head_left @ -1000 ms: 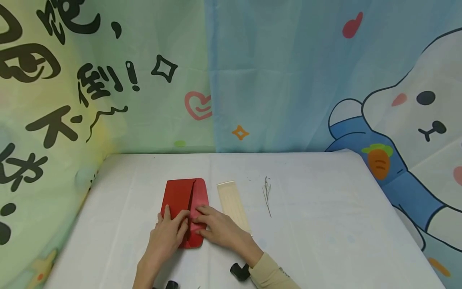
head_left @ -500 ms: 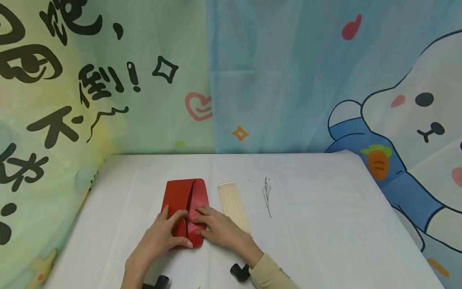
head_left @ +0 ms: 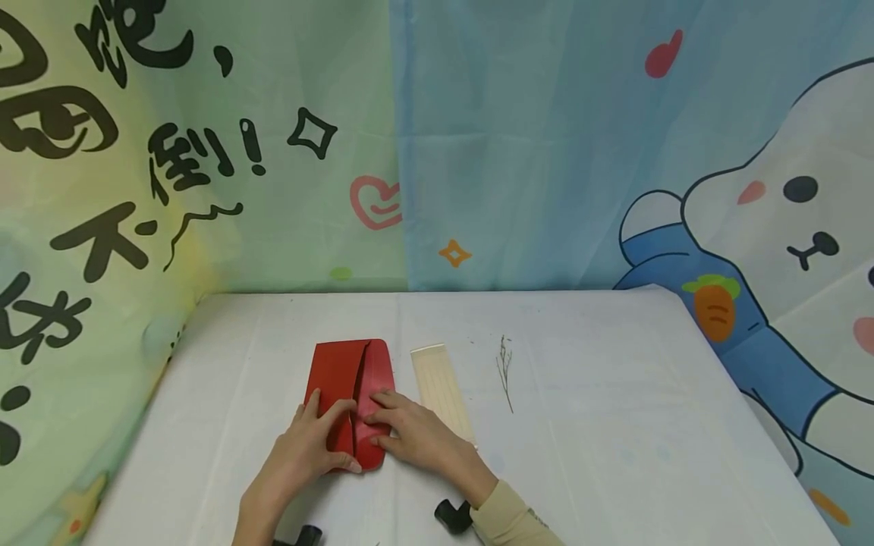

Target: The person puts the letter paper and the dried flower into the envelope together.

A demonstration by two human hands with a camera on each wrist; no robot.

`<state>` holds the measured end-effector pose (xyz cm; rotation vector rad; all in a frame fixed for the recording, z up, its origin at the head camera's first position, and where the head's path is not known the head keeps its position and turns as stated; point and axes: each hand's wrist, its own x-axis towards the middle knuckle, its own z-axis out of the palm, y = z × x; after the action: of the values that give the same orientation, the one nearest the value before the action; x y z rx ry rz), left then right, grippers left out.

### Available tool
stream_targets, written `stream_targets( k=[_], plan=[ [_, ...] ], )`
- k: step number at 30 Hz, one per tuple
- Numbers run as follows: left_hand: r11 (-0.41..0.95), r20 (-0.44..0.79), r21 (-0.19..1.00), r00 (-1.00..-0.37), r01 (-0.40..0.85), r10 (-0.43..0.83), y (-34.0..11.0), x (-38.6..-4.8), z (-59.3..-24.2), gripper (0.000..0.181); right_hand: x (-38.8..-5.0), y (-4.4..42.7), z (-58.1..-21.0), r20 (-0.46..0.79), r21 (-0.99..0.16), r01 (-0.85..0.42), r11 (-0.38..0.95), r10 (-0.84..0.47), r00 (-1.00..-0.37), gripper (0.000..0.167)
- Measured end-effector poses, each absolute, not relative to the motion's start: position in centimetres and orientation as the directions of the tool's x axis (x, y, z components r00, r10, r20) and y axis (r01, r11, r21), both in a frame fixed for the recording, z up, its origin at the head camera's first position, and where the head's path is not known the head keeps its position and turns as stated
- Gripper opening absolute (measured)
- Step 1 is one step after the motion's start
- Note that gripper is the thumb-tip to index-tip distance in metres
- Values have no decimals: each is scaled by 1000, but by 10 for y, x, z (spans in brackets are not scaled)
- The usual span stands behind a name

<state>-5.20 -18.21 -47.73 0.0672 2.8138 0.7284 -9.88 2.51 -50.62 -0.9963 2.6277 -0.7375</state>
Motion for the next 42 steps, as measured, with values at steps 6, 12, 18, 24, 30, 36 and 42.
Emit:
stream_targets(
  k=[6,12,18,24,30,36,42],
  plan=[
    [882,-221,471,-970,-16,100,-181,-52,-477,79,-98,25,-507,-28,-506,-566,651,-668,-744,33],
    [885,-209,465,-972,-6,103,-180,-52,-477,78,-98,24,-505,-23,-493,-581,647,-678,-735,32],
    [889,-206,459,-973,-4,102,-179,-51,-478,78,-98,26,-504,-17,-472,-610,636,-699,-715,35],
    [894,-197,449,-975,5,104,-179,-51,-477,77,-97,29,-501,20,-484,-614,623,-694,-720,32],
    [903,-184,428,-977,17,105,-178,-51,-479,75,-95,36,-499,133,-510,-626,590,-665,-735,30],
    [900,-151,436,-983,26,102,-177,-49,-480,73,-95,49,-502,267,-478,-581,658,-522,-810,33],
    [895,-149,445,-984,25,101,-177,-48,-480,73,-94,63,-505,275,-435,-429,792,-337,-900,44]
  ],
)
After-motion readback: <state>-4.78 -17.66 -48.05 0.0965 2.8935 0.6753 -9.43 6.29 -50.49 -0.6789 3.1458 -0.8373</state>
